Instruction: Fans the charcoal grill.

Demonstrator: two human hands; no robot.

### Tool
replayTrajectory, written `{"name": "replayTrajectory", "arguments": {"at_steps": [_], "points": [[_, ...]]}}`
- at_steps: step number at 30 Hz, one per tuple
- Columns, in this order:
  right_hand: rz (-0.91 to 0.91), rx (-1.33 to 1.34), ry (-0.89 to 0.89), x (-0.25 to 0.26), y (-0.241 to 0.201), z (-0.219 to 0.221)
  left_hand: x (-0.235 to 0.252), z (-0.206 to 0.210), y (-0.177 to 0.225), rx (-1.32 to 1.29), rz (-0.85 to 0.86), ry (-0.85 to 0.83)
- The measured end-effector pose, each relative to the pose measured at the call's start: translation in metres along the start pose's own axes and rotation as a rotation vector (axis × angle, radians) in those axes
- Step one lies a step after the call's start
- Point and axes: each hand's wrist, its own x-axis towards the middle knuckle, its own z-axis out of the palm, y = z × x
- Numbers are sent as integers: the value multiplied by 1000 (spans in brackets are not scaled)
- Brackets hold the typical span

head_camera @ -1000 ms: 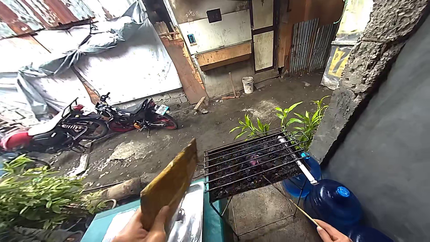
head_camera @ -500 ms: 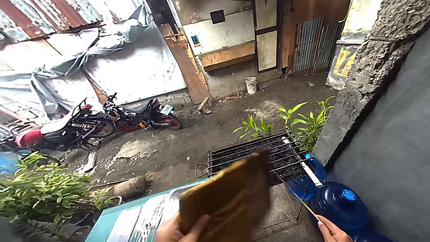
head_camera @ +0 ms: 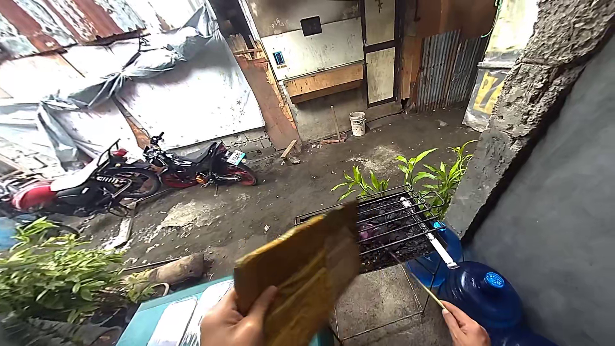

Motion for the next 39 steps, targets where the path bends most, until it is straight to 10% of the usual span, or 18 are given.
{"name": "replayTrajectory", "arguments": {"at_steps": [15,24,30,39], "points": [[-19,52,-29,9,-7,25,8,-15,0,72,78,96],[-104,-116,-92,3,-6,-80,14,-37,-25,102,21,211],[-149,-198,-97,31,-25,-62,0,-7,0,-90,6,-65],[-111,-169,-132,27,-23,-60,2,-22,-3,27,18,-15]]}}
